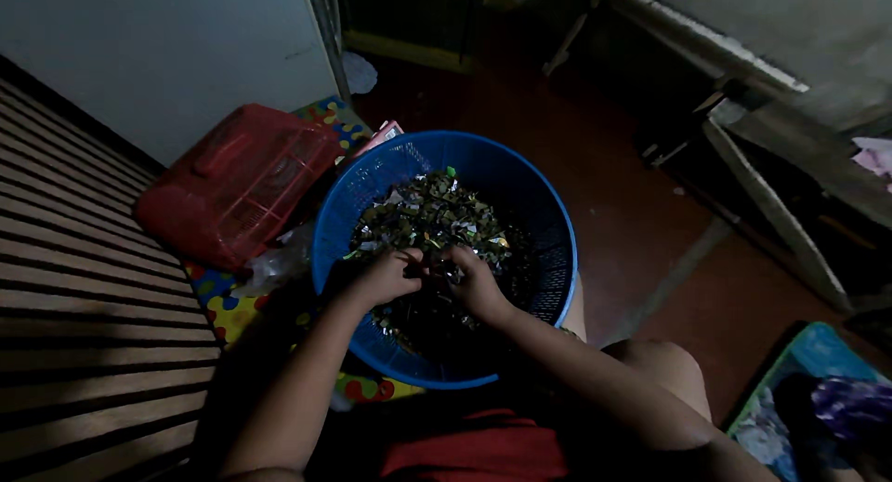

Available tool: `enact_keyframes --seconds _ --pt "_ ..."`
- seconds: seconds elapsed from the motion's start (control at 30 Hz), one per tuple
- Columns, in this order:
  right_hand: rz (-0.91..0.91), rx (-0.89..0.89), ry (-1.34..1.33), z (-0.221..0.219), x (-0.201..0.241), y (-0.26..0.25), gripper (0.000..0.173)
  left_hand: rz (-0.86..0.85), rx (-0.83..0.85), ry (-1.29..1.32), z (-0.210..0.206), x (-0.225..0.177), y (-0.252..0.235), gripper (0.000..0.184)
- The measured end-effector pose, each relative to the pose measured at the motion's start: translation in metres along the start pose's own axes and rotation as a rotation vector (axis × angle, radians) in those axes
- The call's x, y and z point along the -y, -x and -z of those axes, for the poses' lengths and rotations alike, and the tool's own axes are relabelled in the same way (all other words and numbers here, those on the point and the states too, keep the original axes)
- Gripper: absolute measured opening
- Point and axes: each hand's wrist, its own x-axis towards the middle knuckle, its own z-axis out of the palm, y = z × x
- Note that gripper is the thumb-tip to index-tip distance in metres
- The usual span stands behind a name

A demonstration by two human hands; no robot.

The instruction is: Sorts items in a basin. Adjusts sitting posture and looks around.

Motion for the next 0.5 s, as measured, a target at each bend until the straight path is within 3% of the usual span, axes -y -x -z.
enact_keyframes --seconds 0.1,0.27,0.4,0.5 --pt "-0.043 -0.127 -0.06 0.007 0.0 -0.001 0.024 0.056 -0.001 0.015 0.002 0.0 0.0 0.03" --pt "-0.264 -0.28 -0.195 0.023 -0.006 -0.009 0.027 0.02 -0.135 -0.008 0.004 0.015 -0.002 0.018" --pt "-0.434 -0.009 -0.062 0.036 -0.01 -0.004 0.051 0.046 -0.253 0.031 0.008 0.013 0.001 0.015" --pt "-0.46 0.169 0.119 0.034 -0.006 0.001 0.069 0.04 -0.266 0.033 0.008 0.014 0.001 0.015"
